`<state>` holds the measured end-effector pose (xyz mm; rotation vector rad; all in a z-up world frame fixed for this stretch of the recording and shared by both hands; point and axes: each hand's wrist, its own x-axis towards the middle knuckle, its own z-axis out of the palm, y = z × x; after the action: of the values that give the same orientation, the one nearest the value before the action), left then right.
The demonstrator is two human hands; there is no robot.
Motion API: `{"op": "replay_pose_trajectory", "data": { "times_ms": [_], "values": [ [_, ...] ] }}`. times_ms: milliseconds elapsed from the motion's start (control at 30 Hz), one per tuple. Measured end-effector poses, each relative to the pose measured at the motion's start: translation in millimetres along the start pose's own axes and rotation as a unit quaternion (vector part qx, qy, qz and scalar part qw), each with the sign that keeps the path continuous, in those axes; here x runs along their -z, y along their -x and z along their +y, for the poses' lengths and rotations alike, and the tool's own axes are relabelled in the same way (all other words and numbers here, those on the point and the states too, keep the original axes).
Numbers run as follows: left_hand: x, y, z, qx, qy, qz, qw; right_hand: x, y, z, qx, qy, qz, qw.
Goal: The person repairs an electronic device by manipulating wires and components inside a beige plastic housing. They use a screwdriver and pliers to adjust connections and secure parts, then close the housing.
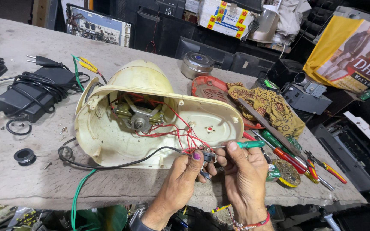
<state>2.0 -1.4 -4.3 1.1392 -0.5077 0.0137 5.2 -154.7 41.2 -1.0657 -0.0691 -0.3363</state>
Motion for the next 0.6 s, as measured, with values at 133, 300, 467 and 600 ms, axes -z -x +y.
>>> {"op": "replay_pose_trajectory", "data": {
  "times_ms": [133, 300, 467, 600],
  "values": [
    [-0.9, 0.0, 1.8, 0.001, 0.0, 0.003, 1.0, 2.0, -2.0, 1.1, -0.005, -0.002, -0.004, 1.0],
    [-1.3, -0.1, 2.5, 0.003, 0.0, 0.004, 1.0, 2.2, -1.7, 2.0, -0.006, -0.012, -0.002, 1.0],
    [-0.9, 0.0, -1.5, 0.012, 0.003, 0.008, 1.0, 2.7, -3.3, 2.9, 0.007, 0.012, -0.012, 1.0],
    [0.2, 0.3, -1.7, 0.017, -0.002, 0.009, 1.0, 6.7, -2.5, -0.8, 0.035, 0.013, 0.03, 0.999]
  ]
}}
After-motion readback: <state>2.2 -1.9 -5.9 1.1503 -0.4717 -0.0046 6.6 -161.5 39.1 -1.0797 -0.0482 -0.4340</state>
